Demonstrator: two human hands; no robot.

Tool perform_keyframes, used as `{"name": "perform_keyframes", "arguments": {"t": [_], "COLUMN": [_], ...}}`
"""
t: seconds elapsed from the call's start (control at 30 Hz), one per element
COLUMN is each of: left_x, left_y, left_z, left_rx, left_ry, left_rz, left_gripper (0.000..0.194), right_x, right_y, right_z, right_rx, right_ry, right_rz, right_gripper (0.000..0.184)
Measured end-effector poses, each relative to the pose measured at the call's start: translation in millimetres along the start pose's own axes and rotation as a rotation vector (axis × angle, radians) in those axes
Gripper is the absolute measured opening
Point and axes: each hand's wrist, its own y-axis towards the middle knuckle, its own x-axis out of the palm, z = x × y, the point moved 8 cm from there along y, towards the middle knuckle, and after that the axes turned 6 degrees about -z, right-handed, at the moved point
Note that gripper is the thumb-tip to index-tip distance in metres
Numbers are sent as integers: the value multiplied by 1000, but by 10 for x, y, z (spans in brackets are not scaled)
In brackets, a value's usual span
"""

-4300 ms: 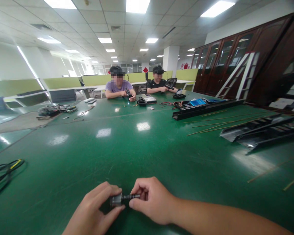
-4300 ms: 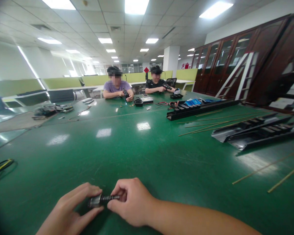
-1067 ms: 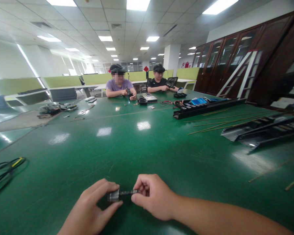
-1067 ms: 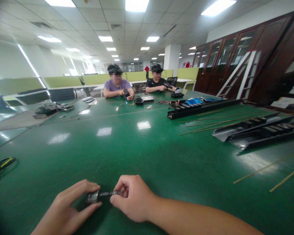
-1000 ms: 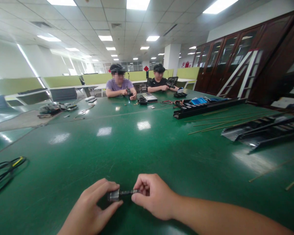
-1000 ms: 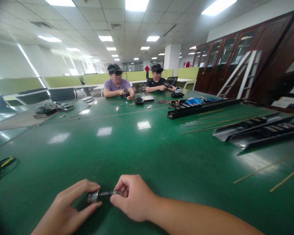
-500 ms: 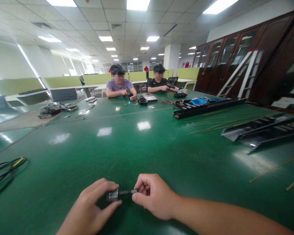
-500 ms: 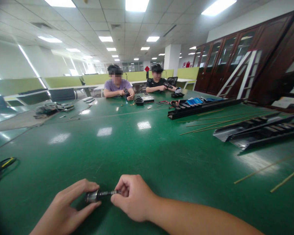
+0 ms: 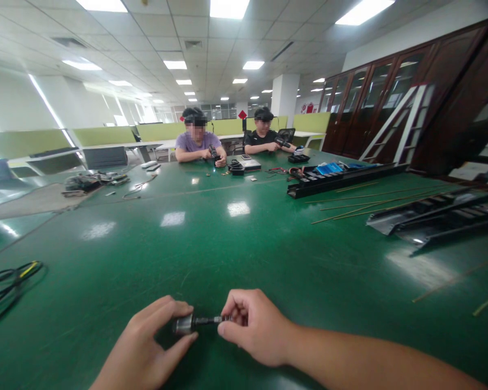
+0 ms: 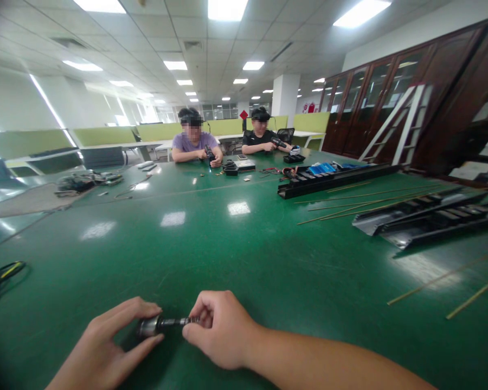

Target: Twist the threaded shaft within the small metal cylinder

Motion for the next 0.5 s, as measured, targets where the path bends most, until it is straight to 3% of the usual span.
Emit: {"name": "perform_keyframes", "arguments": {"t": [0.3,0.5], "left_x": [-88,-283], "left_y": [-22,-84], "left_z": [-52,-246], "left_rx": [18,-158], "left_ry": [25,17], "left_rz": [64,221], "left_gripper": [18,31], "right_x": [6,59], "right_y": [-17,-50], "right_z": [-7,-48], "right_rx": [-2,-52], "right_ry": [-12,-107], "right_rz": [-8,-30], "right_gripper": [11,12]}}
